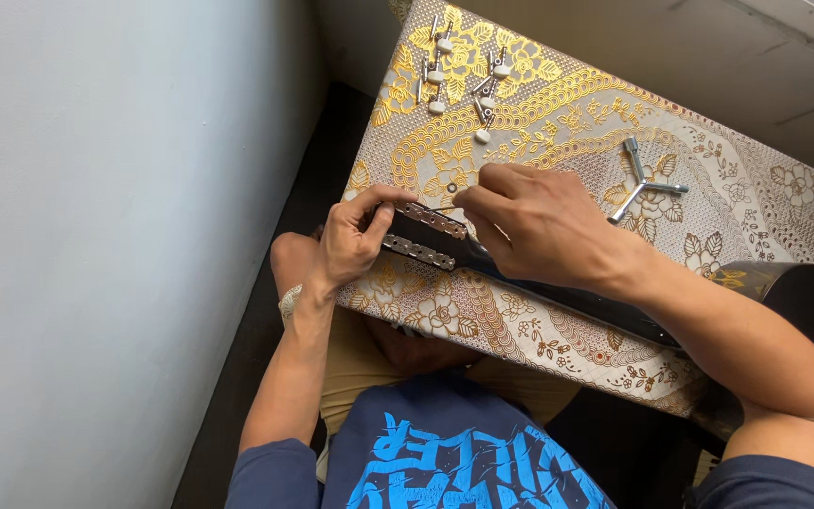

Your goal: The person assembles the headstock of a black electric guitar by installing tuning pegs and securing them with screws. They use a screwdriver and an Allen key to tighten the components and place washers and nuts onto the tuning pegs.

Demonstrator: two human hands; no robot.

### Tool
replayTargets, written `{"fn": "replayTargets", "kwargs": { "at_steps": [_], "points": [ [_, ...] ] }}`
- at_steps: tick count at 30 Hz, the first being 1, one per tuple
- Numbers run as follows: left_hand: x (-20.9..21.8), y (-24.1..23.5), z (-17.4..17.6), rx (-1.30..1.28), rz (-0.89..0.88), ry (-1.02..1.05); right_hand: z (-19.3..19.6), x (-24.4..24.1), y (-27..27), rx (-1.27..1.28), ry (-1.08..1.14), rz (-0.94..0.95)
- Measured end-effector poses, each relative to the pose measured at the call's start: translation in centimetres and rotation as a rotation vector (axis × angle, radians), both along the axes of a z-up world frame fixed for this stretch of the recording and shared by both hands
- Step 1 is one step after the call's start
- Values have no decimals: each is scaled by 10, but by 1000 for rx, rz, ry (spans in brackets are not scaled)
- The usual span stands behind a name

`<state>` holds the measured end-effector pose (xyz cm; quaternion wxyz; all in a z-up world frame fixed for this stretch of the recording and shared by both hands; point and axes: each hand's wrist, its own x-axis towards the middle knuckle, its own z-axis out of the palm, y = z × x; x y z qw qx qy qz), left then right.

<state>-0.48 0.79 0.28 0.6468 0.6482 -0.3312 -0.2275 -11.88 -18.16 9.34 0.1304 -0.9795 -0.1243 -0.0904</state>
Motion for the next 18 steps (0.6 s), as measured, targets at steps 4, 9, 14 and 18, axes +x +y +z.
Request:
{"fn": "replayTargets", "kwargs": {
  "at_steps": [4,9,14,18],
  "points": [
    [-1,2,-22,4,-43,-92,-4,2,1,-30,-9,19],
    [0,3,-27,56,-65,-187,0,9,6,-61,64,28],
    [0,4,-30,43,-50,-207,-3,9,5,-89,88,26],
    [1,3,-28,31,-49,-220,0,11,5,-103,132,23]
  ]
}}
